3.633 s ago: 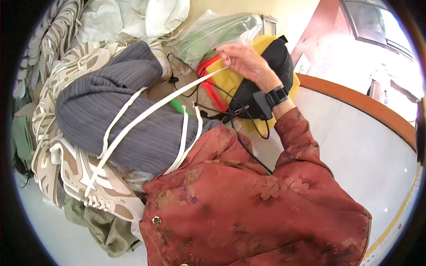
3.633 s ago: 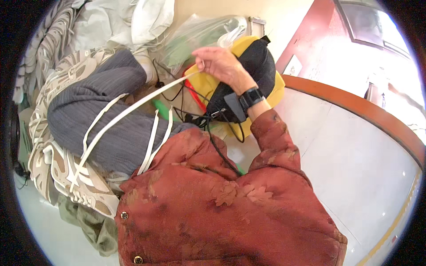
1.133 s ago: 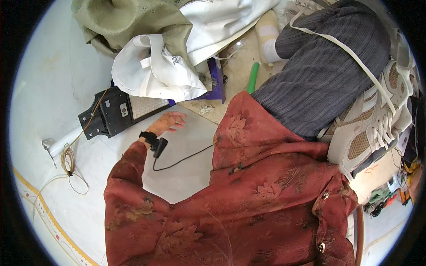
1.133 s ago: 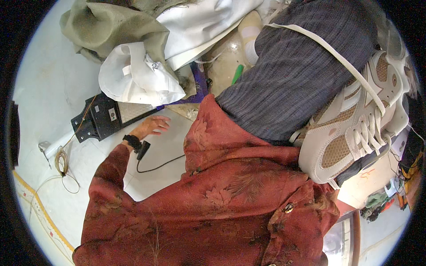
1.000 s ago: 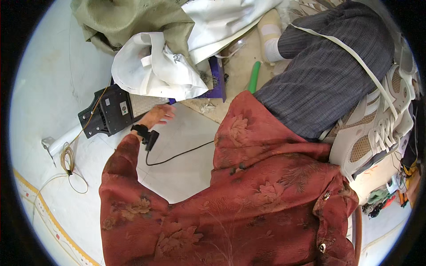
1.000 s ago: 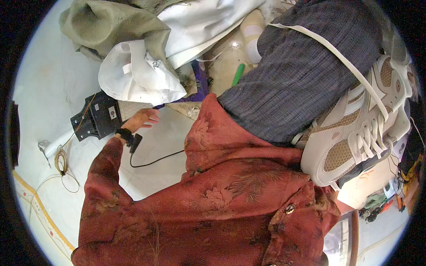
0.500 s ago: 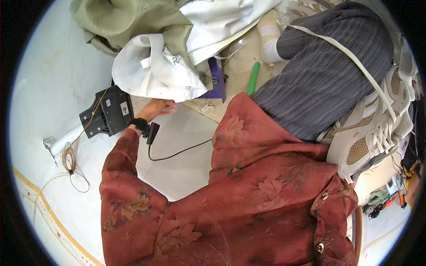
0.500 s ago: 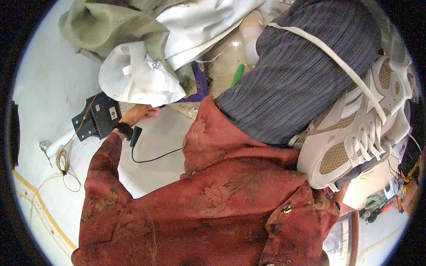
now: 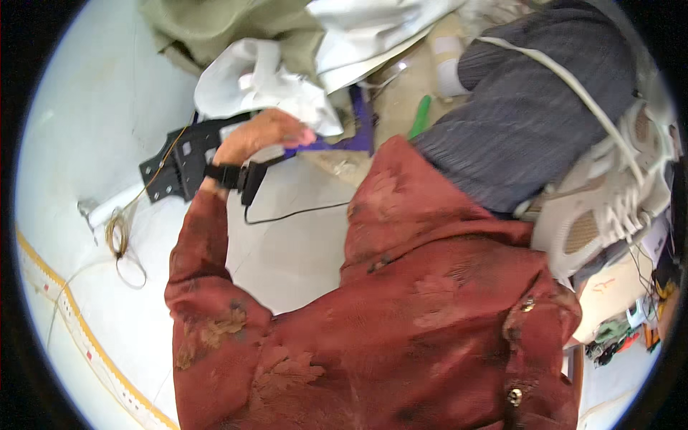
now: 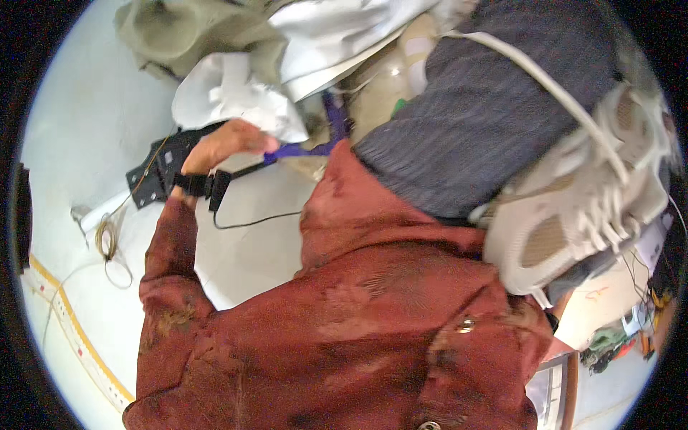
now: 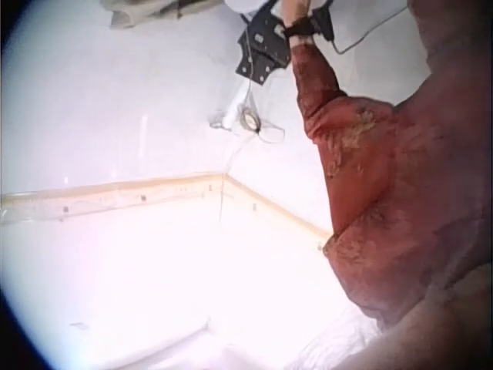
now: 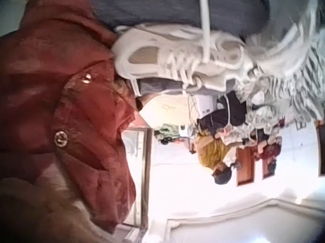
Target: Lacing a new pair of athletic sneakers in a manufacturing environment.
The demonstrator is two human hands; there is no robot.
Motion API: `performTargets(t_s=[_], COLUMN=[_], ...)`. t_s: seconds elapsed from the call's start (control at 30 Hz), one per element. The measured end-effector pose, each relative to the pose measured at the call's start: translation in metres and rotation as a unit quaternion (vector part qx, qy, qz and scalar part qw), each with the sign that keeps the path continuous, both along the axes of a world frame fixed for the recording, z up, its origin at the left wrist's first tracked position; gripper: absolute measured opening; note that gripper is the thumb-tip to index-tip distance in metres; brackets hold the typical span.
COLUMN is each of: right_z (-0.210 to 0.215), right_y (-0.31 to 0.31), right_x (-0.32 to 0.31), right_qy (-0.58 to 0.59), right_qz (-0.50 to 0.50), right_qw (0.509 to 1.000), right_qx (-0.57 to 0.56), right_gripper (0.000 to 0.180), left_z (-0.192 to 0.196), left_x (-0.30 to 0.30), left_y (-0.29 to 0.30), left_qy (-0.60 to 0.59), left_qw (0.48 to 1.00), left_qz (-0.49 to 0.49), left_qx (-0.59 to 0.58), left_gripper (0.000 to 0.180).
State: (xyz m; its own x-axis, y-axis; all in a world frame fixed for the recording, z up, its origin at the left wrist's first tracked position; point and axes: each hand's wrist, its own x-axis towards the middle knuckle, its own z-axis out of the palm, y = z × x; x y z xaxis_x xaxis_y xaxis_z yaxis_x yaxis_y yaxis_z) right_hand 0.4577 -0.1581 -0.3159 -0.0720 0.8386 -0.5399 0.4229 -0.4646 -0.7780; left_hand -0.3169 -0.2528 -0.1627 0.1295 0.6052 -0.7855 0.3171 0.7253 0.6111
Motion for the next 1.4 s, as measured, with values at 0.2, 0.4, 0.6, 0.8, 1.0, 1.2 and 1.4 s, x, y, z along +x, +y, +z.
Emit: performTargets(t_s=[0.2, 0.4, 0.6, 0.8, 1.0, 1.2, 1.4], right_z=[0.098, 0.178, 0.194, 0.188, 0.197, 0.211, 0.197], right_y=[0.043, 0.125, 0.129, 0.085, 0.026, -0.001, 0.055], right_x=[0.065, -0.063, -0.035, 0.088, 0.172, 0.225, 0.157], right_qy=[-0.106, 0.194, 0.306, 0.299, 0.272, 0.297, 0.26], right_qz=[-0.053, -0.264, -0.278, -0.386, -0.511, -0.533, -0.429], right_qw=[0.983, 0.941, 0.906, 0.865, 0.806, 0.78, 0.862], right_qx=[0.138, 0.081, 0.091, 0.113, 0.12, 0.14, 0.079], right_gripper=[0.032, 0.032, 0.037, 0.038, 0.039, 0.039, 0.044], left_z=[0.027, 0.062, 0.098, 0.108, 0.108, 0.139, 0.117], left_x=[0.068, 0.143, 0.222, 0.25, 0.248, 0.241, 0.285], left_y=[0.036, 0.15, 0.211, 0.236, 0.247, 0.266, 0.302], left_qy=[0.008, -0.034, 0.034, 0.046, 0.044, 0.032, 0.082], left_qw=[0.995, 0.988, 0.912, 0.897, 0.884, 0.879, 0.755], left_qz=[-0.054, 0.067, 0.036, -0.136, -0.189, -0.268, -0.231], left_qx=[-0.089, 0.134, 0.407, 0.419, 0.425, 0.392, 0.608], left_gripper=[0.03, 0.025, 0.032, 0.023, 0.011, 0.013, 0.024])
